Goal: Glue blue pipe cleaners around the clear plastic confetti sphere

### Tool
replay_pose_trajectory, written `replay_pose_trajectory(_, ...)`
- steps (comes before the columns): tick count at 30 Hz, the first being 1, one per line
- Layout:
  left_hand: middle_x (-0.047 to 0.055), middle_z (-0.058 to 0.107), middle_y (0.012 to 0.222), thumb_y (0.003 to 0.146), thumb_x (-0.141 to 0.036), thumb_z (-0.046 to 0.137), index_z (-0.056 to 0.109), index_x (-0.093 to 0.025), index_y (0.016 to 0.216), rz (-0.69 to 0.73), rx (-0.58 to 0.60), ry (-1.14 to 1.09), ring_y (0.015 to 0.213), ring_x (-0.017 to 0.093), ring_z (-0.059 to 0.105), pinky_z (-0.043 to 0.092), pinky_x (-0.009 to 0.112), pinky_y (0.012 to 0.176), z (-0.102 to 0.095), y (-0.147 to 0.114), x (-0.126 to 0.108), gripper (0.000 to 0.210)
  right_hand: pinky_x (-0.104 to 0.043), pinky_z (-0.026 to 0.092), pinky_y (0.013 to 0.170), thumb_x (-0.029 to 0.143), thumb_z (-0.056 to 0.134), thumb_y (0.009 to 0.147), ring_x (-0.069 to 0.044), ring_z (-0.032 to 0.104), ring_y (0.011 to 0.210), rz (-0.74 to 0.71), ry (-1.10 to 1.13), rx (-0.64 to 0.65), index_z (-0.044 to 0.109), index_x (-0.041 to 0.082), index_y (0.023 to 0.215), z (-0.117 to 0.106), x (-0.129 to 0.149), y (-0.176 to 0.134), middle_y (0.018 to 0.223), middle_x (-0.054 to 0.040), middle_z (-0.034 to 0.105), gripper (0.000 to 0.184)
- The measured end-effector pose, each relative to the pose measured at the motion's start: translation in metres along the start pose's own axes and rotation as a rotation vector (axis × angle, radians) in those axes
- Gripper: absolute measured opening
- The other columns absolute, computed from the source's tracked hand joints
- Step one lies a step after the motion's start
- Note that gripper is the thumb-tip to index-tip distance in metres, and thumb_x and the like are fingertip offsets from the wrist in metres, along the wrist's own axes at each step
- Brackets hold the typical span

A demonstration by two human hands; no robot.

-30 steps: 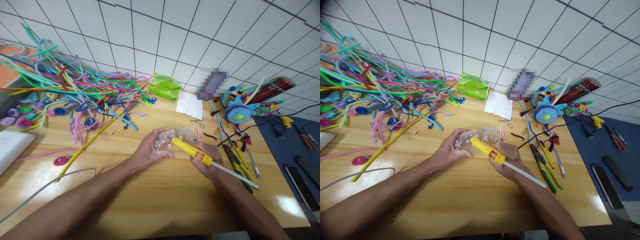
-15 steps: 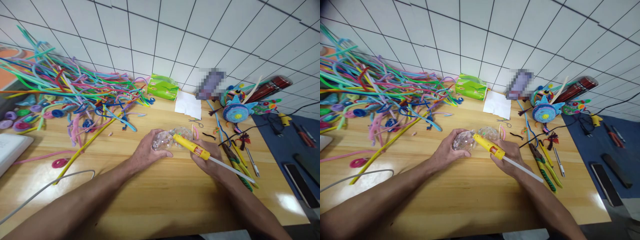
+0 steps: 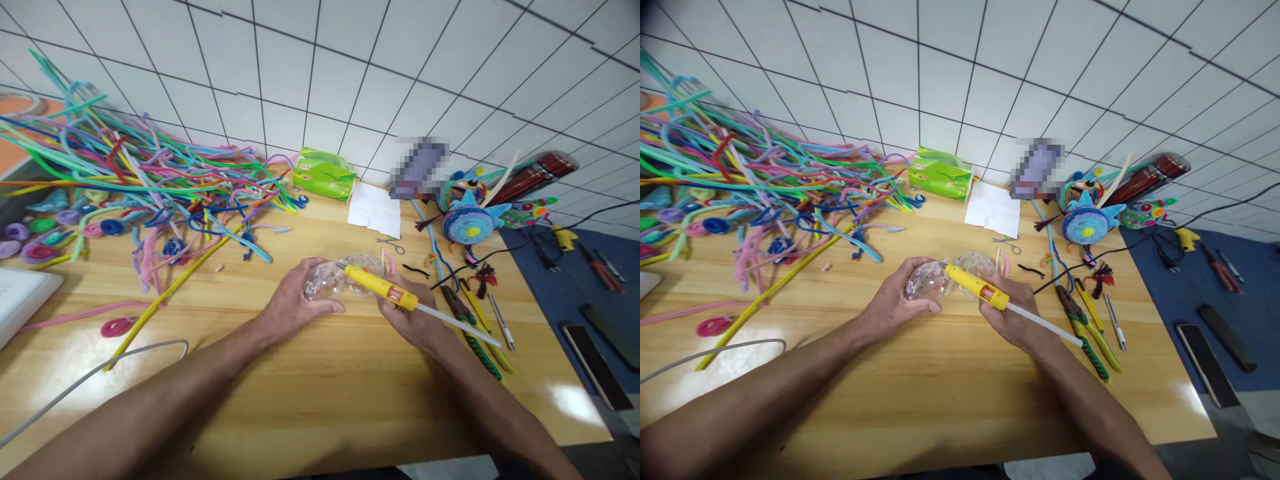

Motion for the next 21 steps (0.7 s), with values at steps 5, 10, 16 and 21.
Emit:
replay_pose_trajectory(5, 0.013, 0.074, 0.132, 0.081, -0.050, 0.086, 0.060, -0.020, 0.135, 0.058, 0.006, 0.097, 0.120, 0.032, 0.072, 0.057, 0.048, 0.108, 0.000, -0.003, -0.005, 0.067, -0.029, 0.054, 0.067, 0.030, 0.063, 0.094, -0.017, 0.063, 0.067, 0.262, 0.208, -0.168, 0.067, 0.024, 0.098, -0.017, -0.054, -0.006, 0.079, 0.0002, 0.070, 0.008)
replay_pose_trajectory(10, 0.013, 0.073, 0.136, 0.093, -0.042, 0.072, 0.061, -0.021, 0.138, 0.188, 0.021, 0.226, 0.125, 0.031, 0.071, 0.055, 0.049, 0.113, 0.002, -0.006, -0.013, 0.050, -0.046, 0.054, 0.098, 0.051, 0.065, 0.091, -0.031, 0.067, 0.108, 0.534, 0.144, -0.334, 0.070, 0.022, 0.095, -0.063, -0.144, -0.003, 0.097, -0.0079, 0.074, 0.030)
replay_pose_trajectory(16, 0.014, 0.073, 0.135, 0.094, -0.044, 0.068, 0.056, -0.020, 0.140, 0.126, 0.044, 0.274, 0.121, 0.030, 0.073, 0.058, 0.049, 0.108, 0.003, -0.006, -0.007, 0.053, -0.037, 0.055, 0.079, 0.054, 0.063, 0.079, -0.023, 0.061, 0.084, 0.671, 0.264, -0.223, 0.063, 0.022, 0.084, -0.043, -0.212, 0.009, 0.082, -0.0038, 0.065, 0.032)
replay_pose_trajectory(21, 0.013, 0.075, 0.128, 0.095, -0.049, 0.063, 0.059, -0.019, 0.135, 0.082, 0.062, 0.266, 0.113, 0.029, 0.074, 0.060, 0.049, 0.104, 0.006, -0.006, -0.007, 0.050, -0.028, 0.046, 0.056, 0.059, 0.054, 0.083, -0.018, 0.052, 0.067, 0.785, 0.248, -0.217, 0.055, 0.024, 0.078, -0.020, -0.238, -0.007, 0.069, -0.0007, 0.054, 0.036)
Point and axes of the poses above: each hand's wrist, its own y-axis towards the middle knuckle, its own z-axis out of the palm, x = y × z, the point moved 10 cm from there along y, towards the middle knuckle
